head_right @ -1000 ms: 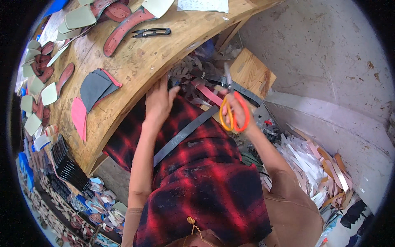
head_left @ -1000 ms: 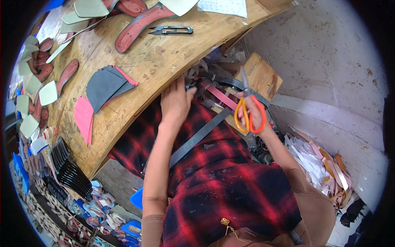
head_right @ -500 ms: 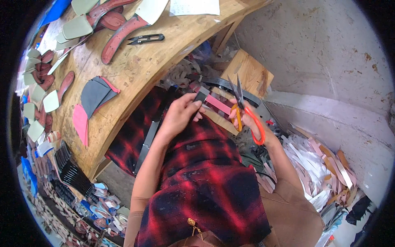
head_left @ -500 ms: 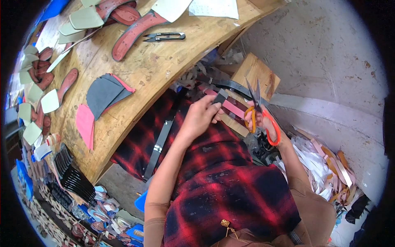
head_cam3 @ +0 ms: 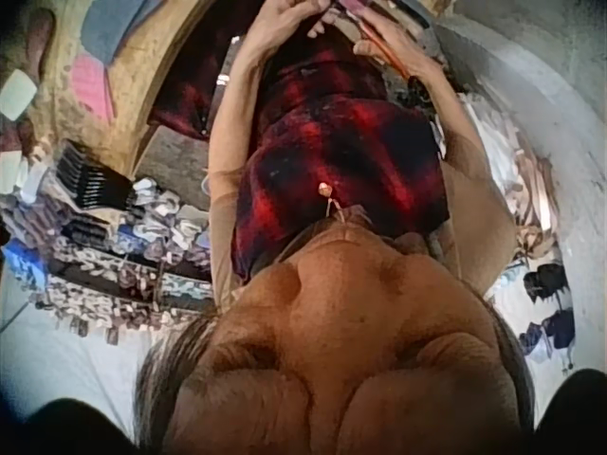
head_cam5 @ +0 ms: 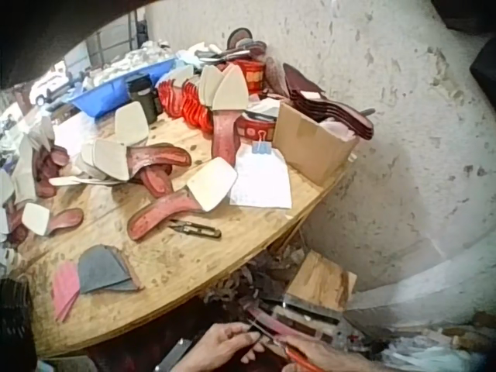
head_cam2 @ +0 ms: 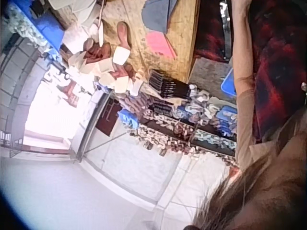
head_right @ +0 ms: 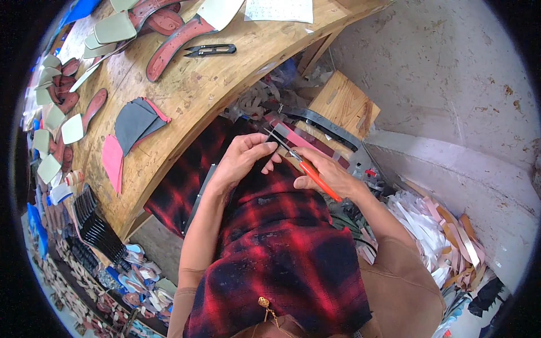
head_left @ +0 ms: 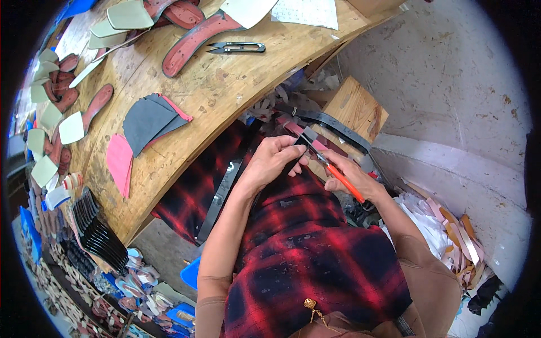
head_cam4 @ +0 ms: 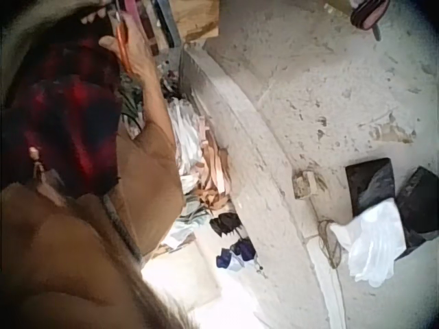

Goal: The person assembles slipper sandals by hand at a workbench. They cut black straps with scissors, fit the straps onto pink and white slipper soles, and attach black insoles. The person handles multiple slipper components and tools, including scissors and a utility knife, while organizing finished units on the table.

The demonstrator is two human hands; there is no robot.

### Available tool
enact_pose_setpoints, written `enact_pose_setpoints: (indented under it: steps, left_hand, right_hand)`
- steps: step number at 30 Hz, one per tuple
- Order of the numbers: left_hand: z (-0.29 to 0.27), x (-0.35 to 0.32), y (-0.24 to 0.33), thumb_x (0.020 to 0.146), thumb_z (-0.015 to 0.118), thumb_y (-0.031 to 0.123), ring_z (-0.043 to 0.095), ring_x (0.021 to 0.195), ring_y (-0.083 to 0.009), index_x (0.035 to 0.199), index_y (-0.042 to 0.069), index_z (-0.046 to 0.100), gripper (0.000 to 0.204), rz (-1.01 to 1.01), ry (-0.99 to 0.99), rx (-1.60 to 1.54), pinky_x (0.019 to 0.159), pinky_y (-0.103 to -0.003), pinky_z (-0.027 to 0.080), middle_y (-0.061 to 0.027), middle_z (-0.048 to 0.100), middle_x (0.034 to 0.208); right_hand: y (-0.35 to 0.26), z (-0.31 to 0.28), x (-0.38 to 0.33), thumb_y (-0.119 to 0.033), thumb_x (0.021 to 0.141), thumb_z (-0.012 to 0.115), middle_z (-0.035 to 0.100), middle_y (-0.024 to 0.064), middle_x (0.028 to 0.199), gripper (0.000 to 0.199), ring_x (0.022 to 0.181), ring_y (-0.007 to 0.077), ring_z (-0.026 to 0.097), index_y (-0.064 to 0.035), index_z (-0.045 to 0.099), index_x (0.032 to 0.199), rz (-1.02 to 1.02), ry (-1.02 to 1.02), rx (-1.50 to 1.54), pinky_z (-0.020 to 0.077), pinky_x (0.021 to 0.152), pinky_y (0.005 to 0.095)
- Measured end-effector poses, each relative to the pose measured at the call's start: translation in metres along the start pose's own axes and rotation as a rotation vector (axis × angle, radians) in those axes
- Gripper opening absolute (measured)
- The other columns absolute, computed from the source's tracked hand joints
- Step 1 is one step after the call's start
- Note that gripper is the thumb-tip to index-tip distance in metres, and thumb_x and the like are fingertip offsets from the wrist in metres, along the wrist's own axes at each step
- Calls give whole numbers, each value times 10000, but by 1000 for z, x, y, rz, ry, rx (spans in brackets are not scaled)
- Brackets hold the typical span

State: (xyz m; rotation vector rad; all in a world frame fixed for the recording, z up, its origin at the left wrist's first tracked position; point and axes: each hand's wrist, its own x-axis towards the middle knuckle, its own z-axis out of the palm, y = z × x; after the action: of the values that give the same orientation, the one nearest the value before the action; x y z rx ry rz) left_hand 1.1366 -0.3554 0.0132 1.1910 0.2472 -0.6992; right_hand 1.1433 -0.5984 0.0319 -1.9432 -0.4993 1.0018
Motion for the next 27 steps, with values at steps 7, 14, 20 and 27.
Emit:
enact_pose_setpoints:
  steps: [7, 14, 20, 27]
  left_hand:
    - [-13, 7, -14, 927, 611, 155, 596, 639, -93, 904, -1, 684, 173, -91, -99, -51, 592, -245, 494, -65, 690, 788]
    - [-12, 8, -4, 952, 599, 178, 620, 677, -116, 976, -16, 683, 213, -13, -106, -136, 599, -252, 499, -81, 696, 825]
    - [100, 29, -10, 949, 603, 252, 675, 898, -212, 1242, -20, 584, 401, 392, -310, 429, 810, -347, 533, -175, 682, 1027]
    - [28, -63, -8, 870, 671, 382, 571, 1140, -372, 1312, -2, 494, 612, 473, 81, 835, 957, -417, 468, -227, 579, 1249]
  right_hand:
    - [8, 29, -8, -406, 906, 660, 643, 105, 926, 475, 813, 178, 598, -22, 594, 1177, 123, 116, 136, 478, 759, 322]
    - [22, 11, -10, -206, 934, 655, 544, -48, 760, 229, 639, 34, 477, -69, 636, 1117, 143, 480, 381, 395, 545, 219]
    - [-70, -138, 77, -566, 795, 686, 698, 145, 1037, 614, 962, 341, 666, -156, 625, 1249, -33, 752, -809, 519, 804, 419]
    - [-93, -201, 161, -420, 882, 605, 654, 91, 1007, 406, 971, 290, 641, -233, 614, 1242, -307, 584, -1158, 518, 800, 407]
